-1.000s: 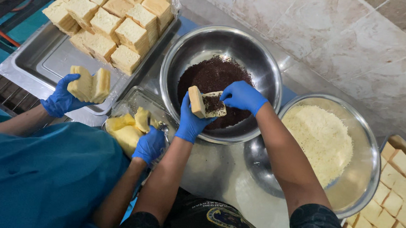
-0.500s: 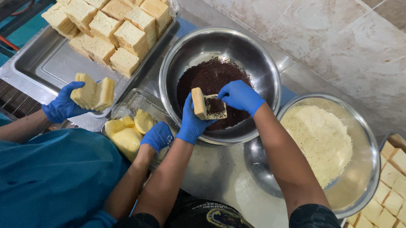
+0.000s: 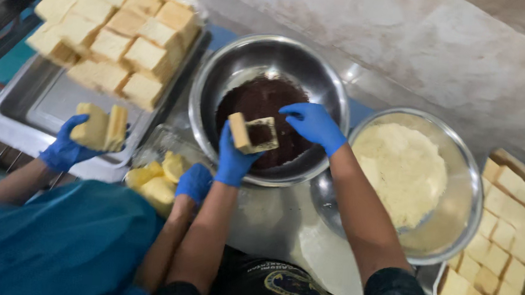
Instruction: The person takes slices of bread, spoons a yellow filling onto one slice, sprinkles chocolate topping over the filling from a large metal bowl, presses a second bread slice on top, and places the finished sandwich onto a tray with other prepared sandwiches. A coworker in blue hands over bread slices and holds filling at the side of the stainless steel worktable.
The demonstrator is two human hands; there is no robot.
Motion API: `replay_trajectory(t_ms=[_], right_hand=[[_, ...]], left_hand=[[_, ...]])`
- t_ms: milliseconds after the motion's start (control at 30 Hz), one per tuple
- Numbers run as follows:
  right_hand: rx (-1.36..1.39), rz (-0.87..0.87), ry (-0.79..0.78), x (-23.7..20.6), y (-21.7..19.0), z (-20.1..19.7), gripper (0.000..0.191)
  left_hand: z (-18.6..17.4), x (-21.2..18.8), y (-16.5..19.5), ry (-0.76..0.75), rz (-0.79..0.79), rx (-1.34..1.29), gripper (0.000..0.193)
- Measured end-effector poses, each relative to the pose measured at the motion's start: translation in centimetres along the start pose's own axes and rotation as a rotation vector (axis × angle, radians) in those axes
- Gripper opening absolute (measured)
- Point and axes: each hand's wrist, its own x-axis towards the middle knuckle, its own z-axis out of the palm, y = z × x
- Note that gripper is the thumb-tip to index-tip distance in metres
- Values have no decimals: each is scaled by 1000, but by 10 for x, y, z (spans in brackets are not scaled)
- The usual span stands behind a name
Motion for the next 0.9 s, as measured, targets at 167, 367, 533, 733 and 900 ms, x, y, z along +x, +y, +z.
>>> replay_trajectory(t_ms=[167,367,533,733,900], right_hand=[[30,245,446,-118,98,-48,33],[-367,617,202,-285,187,-60,33],[-103,530,286,-315,188,-14,36],[-361,660,-17,-311,186,-10,40],[-315,634,88,-324,197,-11,46]], left_hand=[[-16,-4,2,-50,335,463,68],[0,-7,5,-4,103,59,66],[36,-10,-23,-4,65,30,66],[56,-18,-60,12,43,38,67],[48,-21,-76,-36,40,38,66]])
